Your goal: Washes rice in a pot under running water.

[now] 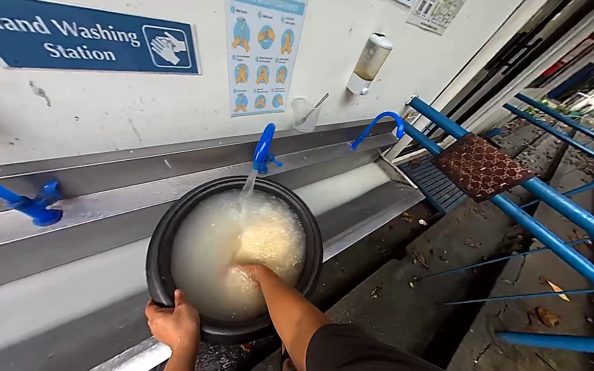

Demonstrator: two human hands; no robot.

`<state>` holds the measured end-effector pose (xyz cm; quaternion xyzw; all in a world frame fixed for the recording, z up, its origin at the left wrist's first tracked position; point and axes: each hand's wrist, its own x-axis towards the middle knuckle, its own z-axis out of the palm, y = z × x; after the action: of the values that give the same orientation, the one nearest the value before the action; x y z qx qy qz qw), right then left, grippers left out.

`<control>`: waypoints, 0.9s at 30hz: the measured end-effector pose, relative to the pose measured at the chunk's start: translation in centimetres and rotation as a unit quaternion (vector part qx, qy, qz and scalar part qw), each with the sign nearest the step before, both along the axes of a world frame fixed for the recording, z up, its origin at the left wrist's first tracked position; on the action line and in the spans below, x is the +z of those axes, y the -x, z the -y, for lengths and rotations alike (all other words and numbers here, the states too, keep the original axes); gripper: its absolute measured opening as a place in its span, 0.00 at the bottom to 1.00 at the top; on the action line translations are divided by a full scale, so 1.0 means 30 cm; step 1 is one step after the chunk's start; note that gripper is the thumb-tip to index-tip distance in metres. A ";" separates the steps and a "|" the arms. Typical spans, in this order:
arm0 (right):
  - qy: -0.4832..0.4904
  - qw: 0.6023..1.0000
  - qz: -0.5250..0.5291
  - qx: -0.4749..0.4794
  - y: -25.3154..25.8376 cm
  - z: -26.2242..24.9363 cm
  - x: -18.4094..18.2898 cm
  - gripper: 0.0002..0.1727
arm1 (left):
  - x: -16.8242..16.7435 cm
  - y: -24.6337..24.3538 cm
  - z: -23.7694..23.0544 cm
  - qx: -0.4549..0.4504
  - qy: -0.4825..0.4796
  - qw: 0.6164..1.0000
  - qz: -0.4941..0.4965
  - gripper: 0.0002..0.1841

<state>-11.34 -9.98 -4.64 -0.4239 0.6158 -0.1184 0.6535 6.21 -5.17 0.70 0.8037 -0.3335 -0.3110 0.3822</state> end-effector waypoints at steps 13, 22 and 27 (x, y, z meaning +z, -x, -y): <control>0.180 0.918 -0.328 0.129 -0.010 0.308 0.167 0.32 | -0.024 -0.011 0.017 0.015 -0.026 0.999 -0.012 0.29; 0.189 0.946 -0.219 0.146 -0.104 0.423 0.051 0.50 | -0.020 -0.004 0.023 0.026 -0.049 0.998 -0.010 0.28; 0.170 0.904 -0.242 0.310 -0.210 0.331 0.048 0.36 | -0.020 -0.006 0.027 0.023 -0.054 0.998 -0.011 0.27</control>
<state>-5.03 -19.91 -3.21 -0.7136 0.5633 0.0935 0.4058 6.40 -5.97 0.10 0.8271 -0.2935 -0.3287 0.3490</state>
